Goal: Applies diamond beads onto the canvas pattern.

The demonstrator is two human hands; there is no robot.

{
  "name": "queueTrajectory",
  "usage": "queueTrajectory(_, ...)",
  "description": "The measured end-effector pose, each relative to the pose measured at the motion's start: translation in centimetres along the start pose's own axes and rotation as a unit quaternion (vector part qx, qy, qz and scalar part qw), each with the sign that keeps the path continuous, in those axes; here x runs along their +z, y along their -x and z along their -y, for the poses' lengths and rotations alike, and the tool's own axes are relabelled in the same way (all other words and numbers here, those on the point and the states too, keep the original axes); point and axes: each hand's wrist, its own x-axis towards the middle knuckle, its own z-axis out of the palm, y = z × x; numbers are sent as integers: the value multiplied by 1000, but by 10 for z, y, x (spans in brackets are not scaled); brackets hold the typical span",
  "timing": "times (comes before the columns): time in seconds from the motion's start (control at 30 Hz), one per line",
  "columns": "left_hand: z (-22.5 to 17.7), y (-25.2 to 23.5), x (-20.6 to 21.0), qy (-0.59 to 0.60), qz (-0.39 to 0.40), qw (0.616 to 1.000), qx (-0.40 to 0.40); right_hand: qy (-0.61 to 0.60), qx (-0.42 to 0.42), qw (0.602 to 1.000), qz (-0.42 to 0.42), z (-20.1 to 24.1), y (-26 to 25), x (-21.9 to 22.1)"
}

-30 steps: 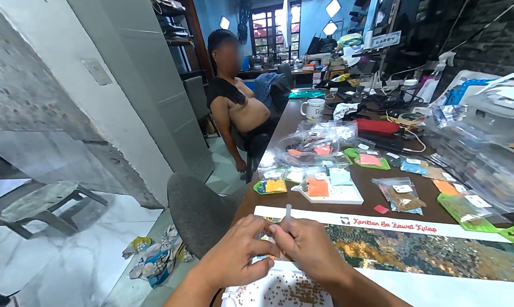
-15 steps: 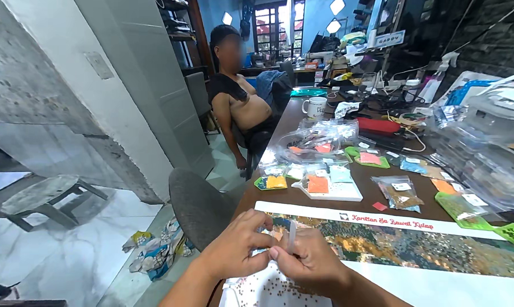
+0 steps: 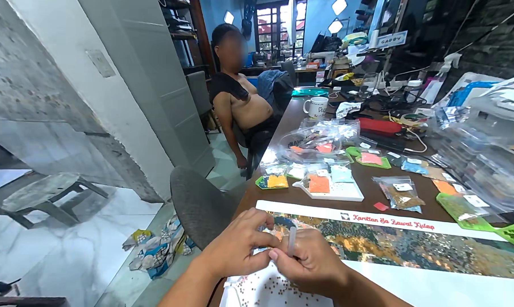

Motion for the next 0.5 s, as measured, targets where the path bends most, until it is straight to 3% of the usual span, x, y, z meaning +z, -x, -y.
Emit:
queueTrajectory(0.27, -1, -1, -1, 1, 4, 1000, -7, -23, 22, 999, -2, 0, -1, -1)
queueTrajectory(0.4, 0, 0, 0, 3, 4, 1000, -3, -112, 95, 988, -40, 0, -6, -5)
queueTrajectory(0.5, -1, 0, 0, 5, 7, 1000, -7, -104, 159, 979, -71, -2, -13, -8)
